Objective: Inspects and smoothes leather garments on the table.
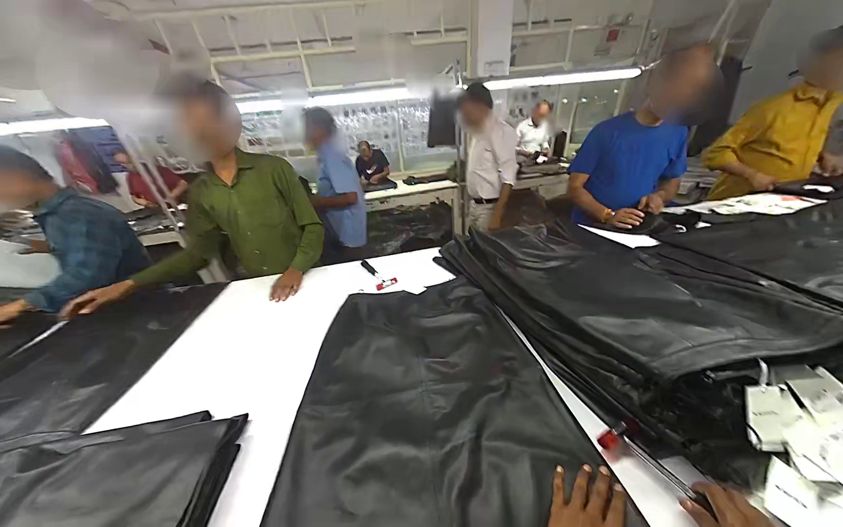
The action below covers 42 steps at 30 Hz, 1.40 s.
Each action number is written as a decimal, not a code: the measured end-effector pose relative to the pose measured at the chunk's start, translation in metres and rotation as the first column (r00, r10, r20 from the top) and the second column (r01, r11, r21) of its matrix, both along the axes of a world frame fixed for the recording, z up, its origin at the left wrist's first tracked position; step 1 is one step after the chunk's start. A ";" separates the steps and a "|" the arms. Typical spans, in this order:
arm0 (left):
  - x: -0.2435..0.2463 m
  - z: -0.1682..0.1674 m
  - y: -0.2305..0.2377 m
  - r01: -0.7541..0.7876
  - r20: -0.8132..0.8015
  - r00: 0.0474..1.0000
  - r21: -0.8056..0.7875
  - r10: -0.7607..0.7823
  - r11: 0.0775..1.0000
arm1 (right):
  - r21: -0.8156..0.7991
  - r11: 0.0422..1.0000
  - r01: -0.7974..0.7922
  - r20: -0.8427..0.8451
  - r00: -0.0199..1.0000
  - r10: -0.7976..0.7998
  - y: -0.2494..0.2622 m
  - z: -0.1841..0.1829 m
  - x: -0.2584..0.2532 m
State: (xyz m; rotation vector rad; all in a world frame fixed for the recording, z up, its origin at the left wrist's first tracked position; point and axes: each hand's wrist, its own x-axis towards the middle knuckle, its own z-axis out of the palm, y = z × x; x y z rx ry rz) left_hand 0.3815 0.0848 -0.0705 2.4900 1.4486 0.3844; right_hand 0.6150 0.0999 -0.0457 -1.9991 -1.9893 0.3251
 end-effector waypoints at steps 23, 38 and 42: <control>-0.004 0.017 0.001 -0.098 -0.073 0.993 -0.130 0.089 0.987 | 0.131 0.988 0.077 -0.230 0.972 -0.045 -0.129 0.023 -0.045; -0.015 0.031 0.007 0.050 -0.161 0.982 -0.286 -0.099 0.957 | 0.105 0.991 0.076 -0.219 0.974 -0.052 -0.176 0.025 -0.035; -0.015 0.030 0.007 0.049 -0.168 0.981 -0.275 -0.098 0.960 | 0.053 0.996 0.067 -0.210 0.976 -0.055 -0.196 0.023 -0.036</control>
